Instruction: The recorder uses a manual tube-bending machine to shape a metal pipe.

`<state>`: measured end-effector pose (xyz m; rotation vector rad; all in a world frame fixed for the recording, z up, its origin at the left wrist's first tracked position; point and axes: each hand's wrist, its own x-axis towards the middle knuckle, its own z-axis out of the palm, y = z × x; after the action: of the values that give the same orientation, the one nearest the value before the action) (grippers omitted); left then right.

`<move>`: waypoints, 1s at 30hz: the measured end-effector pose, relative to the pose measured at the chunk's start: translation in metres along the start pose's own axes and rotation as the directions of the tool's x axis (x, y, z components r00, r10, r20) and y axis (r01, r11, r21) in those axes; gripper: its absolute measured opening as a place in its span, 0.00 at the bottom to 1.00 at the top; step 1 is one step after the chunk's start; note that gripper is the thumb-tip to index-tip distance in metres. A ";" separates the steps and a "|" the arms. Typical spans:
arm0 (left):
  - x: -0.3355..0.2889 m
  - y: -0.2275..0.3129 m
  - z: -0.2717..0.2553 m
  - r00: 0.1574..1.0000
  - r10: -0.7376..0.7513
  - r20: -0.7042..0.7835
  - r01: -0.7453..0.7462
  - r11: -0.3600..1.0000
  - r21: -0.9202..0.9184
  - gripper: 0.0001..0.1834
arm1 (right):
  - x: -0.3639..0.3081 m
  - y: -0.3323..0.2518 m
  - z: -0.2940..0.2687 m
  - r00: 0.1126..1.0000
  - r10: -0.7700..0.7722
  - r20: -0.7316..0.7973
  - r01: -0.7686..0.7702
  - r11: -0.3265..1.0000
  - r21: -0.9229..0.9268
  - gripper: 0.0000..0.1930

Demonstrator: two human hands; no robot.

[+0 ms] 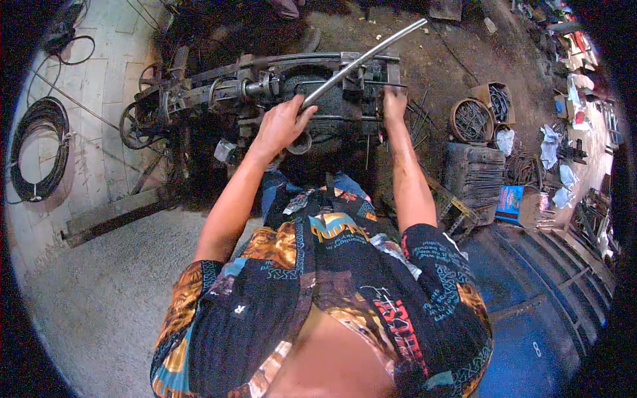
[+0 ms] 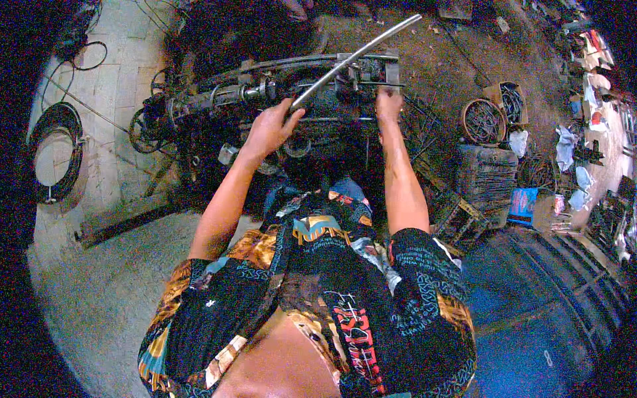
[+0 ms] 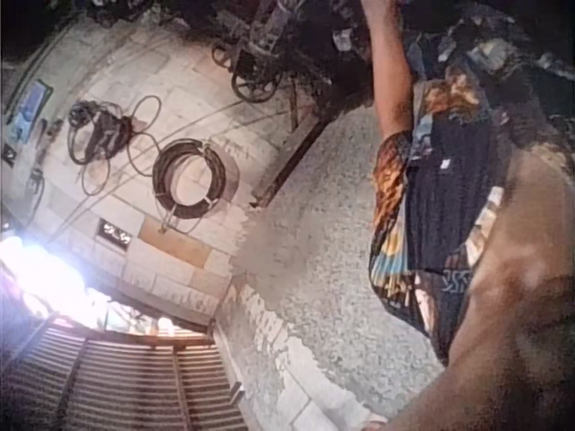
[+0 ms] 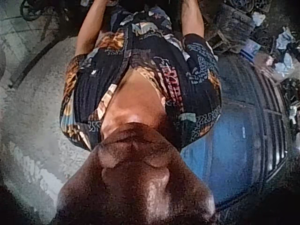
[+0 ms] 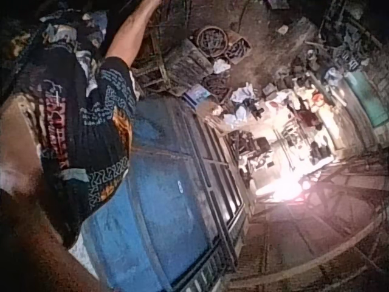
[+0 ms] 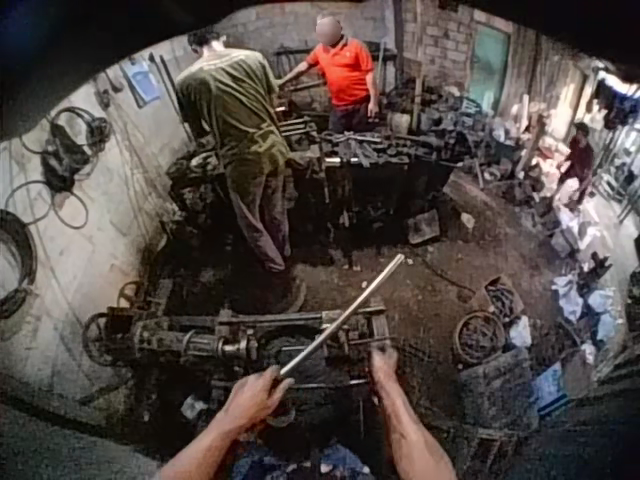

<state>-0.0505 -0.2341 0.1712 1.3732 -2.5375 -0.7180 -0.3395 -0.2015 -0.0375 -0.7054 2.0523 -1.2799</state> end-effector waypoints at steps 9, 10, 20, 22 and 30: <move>-0.076 -0.049 -0.024 0.901 -0.372 -0.223 0.259 0.874 -0.411 0.23 | 0.030 0.072 0.086 0.930 0.300 0.213 -0.366 0.804 0.469 0.12; -0.089 -0.058 -0.023 0.866 -0.450 -0.220 0.337 0.848 -0.408 0.23 | 0.034 0.076 0.087 0.966 0.208 0.153 -0.250 0.899 0.360 0.13; -0.186 -0.127 0.008 0.686 -0.705 -0.180 0.584 0.681 -0.441 0.26 | 0.037 0.031 0.025 0.882 0.435 -0.183 -0.205 0.702 0.682 0.13; -0.193 -0.127 0.014 0.682 -0.705 -0.195 0.596 0.690 -0.411 0.28 | 0.038 0.021 -0.010 0.915 0.375 -0.147 -0.167 0.684 0.710 0.13; -0.197 -0.141 0.024 0.667 -0.739 -0.097 0.638 0.633 -0.438 0.33 | 0.056 -0.029 -0.150 0.838 -0.313 -0.447 0.376 0.925 0.058 0.13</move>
<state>0.1563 -0.1293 0.0970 2.1314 -1.4848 -0.9708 -0.4831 -0.1641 0.0282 -0.8080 2.2058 -1.9204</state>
